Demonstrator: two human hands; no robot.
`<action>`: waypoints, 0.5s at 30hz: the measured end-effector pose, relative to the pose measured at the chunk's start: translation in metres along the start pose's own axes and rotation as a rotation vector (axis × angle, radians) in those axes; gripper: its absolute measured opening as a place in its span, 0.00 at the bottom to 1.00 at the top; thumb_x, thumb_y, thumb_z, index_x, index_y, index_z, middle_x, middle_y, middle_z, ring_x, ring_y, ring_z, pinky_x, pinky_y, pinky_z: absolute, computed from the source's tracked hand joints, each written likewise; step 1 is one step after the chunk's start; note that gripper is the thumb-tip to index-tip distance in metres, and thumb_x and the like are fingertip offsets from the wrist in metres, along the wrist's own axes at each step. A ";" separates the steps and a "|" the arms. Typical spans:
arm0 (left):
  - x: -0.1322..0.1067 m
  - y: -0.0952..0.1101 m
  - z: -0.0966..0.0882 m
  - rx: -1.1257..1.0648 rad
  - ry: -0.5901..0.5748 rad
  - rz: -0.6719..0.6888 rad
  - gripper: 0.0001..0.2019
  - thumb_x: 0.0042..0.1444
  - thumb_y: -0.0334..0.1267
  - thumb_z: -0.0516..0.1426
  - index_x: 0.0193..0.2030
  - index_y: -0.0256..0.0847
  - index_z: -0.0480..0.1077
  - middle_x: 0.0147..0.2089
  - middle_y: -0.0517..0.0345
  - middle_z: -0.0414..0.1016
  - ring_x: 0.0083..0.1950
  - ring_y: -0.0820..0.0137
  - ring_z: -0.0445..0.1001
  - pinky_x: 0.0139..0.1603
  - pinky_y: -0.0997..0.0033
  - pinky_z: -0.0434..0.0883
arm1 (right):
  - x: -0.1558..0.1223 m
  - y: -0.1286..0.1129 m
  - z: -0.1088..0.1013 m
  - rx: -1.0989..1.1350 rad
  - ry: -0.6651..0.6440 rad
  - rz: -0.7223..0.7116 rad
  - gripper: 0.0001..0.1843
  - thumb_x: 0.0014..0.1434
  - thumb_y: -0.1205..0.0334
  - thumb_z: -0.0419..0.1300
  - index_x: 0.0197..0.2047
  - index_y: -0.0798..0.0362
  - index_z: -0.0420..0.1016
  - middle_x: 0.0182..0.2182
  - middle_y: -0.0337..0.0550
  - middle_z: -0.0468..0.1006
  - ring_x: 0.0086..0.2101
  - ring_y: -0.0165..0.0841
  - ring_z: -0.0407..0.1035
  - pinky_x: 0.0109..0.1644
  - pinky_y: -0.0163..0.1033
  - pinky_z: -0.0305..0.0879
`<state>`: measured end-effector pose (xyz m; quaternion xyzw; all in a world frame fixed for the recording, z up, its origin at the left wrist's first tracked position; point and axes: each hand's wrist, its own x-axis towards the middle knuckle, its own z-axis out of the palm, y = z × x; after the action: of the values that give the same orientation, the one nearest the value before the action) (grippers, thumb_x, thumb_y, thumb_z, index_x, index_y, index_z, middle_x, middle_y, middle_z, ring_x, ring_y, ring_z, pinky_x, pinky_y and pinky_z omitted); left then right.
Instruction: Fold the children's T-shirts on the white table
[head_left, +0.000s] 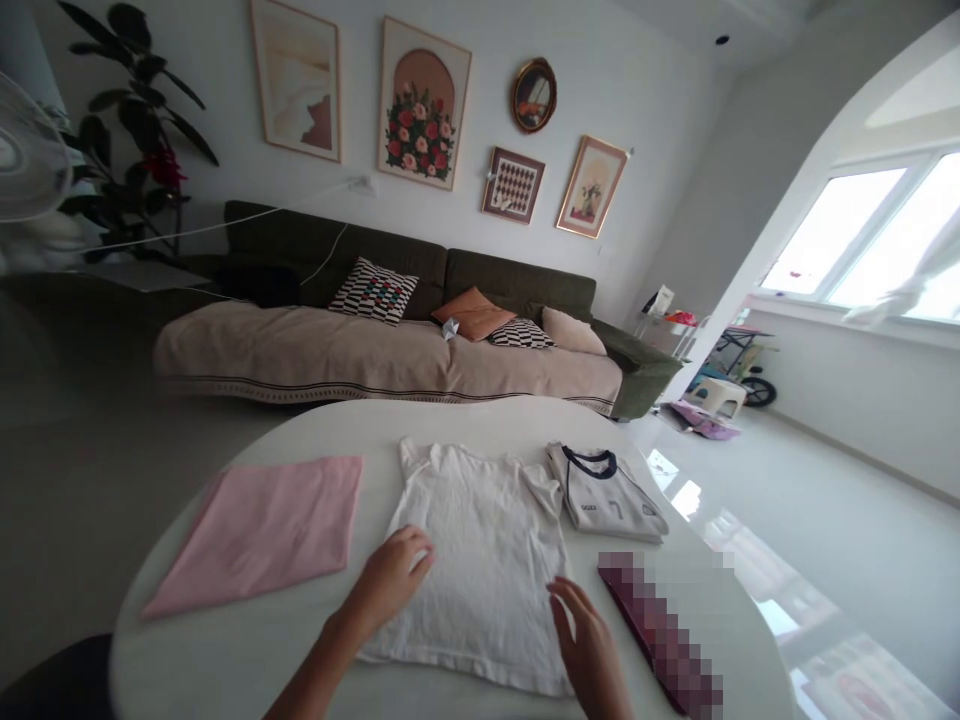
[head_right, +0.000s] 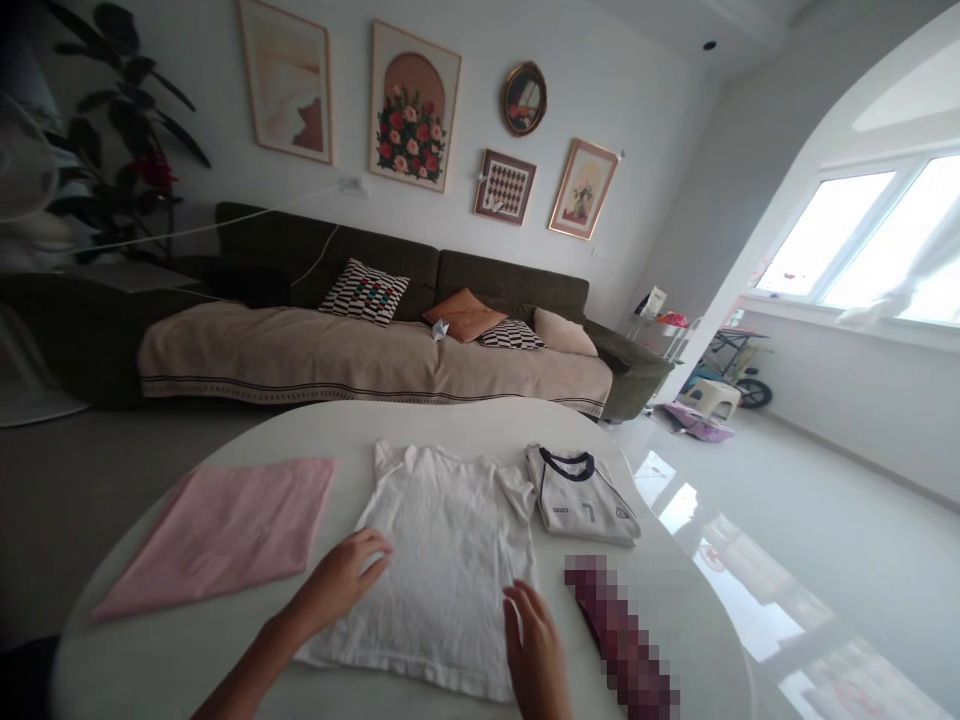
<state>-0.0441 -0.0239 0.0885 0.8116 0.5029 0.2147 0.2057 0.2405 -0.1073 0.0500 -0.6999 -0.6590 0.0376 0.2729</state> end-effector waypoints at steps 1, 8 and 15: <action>0.014 0.004 0.010 0.014 0.046 0.040 0.18 0.58 0.38 0.44 0.51 0.45 0.68 0.56 0.54 0.67 0.57 0.67 0.64 0.56 0.68 0.61 | 0.012 -0.012 0.007 -0.034 -0.017 -0.004 0.24 0.62 0.52 0.40 0.50 0.51 0.70 0.53 0.50 0.68 0.53 0.39 0.62 0.56 0.46 0.60; 0.038 -0.023 0.080 0.305 0.046 -0.094 0.26 0.56 0.49 0.48 0.62 0.58 0.50 0.68 0.59 0.46 0.67 0.54 0.41 0.61 0.41 0.43 | 0.034 -0.029 0.074 -0.300 -0.206 0.112 0.32 0.57 0.39 0.40 0.62 0.39 0.46 0.64 0.40 0.46 0.62 0.48 0.35 0.59 0.63 0.42; 0.010 -0.015 0.076 0.398 0.048 -0.181 0.26 0.55 0.49 0.48 0.61 0.58 0.51 0.67 0.61 0.47 0.67 0.51 0.41 0.59 0.39 0.44 | 0.026 -0.026 0.063 -0.263 -0.303 0.113 0.30 0.57 0.39 0.41 0.62 0.34 0.43 0.64 0.35 0.41 0.62 0.45 0.32 0.61 0.60 0.36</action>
<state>-0.0086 -0.0179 0.0188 0.7823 0.6110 0.1112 0.0479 0.1940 -0.0623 0.0161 -0.7517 -0.6514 0.0712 0.0744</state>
